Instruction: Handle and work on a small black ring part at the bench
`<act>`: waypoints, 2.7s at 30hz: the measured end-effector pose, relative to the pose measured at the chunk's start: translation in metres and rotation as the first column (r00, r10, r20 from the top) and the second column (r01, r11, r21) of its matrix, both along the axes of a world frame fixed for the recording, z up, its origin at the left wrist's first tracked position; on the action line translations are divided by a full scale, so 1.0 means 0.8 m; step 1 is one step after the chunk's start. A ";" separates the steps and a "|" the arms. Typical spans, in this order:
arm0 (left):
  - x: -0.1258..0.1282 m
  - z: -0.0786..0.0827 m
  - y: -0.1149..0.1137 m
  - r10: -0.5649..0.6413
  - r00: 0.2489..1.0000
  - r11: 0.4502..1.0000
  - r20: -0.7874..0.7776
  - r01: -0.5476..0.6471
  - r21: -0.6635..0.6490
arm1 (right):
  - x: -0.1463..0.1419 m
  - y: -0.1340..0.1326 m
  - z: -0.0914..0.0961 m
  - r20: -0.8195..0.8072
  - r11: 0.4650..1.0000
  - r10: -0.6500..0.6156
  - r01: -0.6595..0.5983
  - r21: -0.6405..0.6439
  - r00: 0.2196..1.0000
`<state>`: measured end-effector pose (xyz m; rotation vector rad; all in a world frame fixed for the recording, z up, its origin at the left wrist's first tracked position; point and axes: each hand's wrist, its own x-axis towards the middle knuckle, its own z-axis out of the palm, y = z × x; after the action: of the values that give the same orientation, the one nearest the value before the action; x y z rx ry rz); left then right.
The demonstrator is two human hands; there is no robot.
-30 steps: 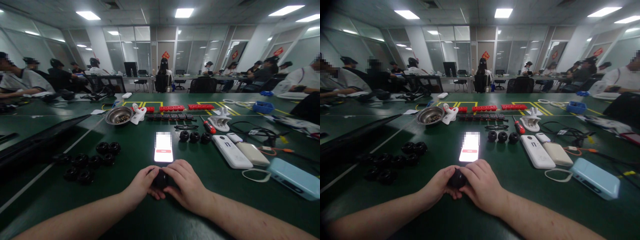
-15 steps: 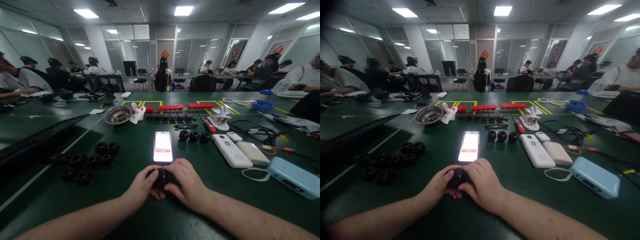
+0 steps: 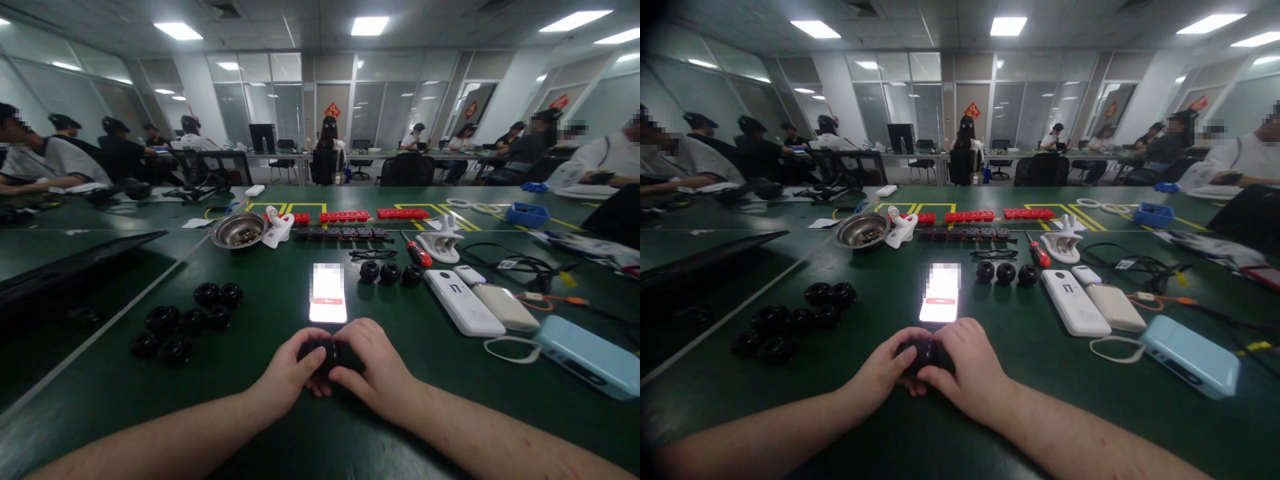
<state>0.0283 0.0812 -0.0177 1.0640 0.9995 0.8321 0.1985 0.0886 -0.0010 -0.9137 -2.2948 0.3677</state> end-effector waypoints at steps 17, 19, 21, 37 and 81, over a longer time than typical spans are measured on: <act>0.000 0.010 0.003 0.034 0.999 0.996 0.013 -0.033 -0.087 | 0.001 0.002 0.000 0.016 0.999 0.020 -0.020 0.028 1.000; 0.000 0.012 0.004 0.016 1.000 0.994 0.018 -0.014 -0.106 | 0.000 0.000 0.001 0.024 0.990 0.072 -0.074 0.119 0.997; -0.001 0.013 0.003 0.025 0.999 0.994 0.020 -0.022 -0.110 | 0.000 -0.004 0.003 0.033 0.982 0.095 -0.099 0.160 0.995; 0.000 0.003 0.007 0.011 0.998 0.996 0.069 -0.005 -0.093 | -0.001 0.000 -0.001 0.038 0.981 0.072 -0.078 0.177 0.997; -0.004 0.002 0.002 -0.062 0.997 0.996 0.049 0.065 -0.054 | 0.004 0.000 0.004 -0.001 0.998 0.031 -0.030 0.056 1.000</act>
<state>0.0253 0.0827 -0.0161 1.0192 0.9392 0.7698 0.2016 0.0889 0.0024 -0.8509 -2.3078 0.3152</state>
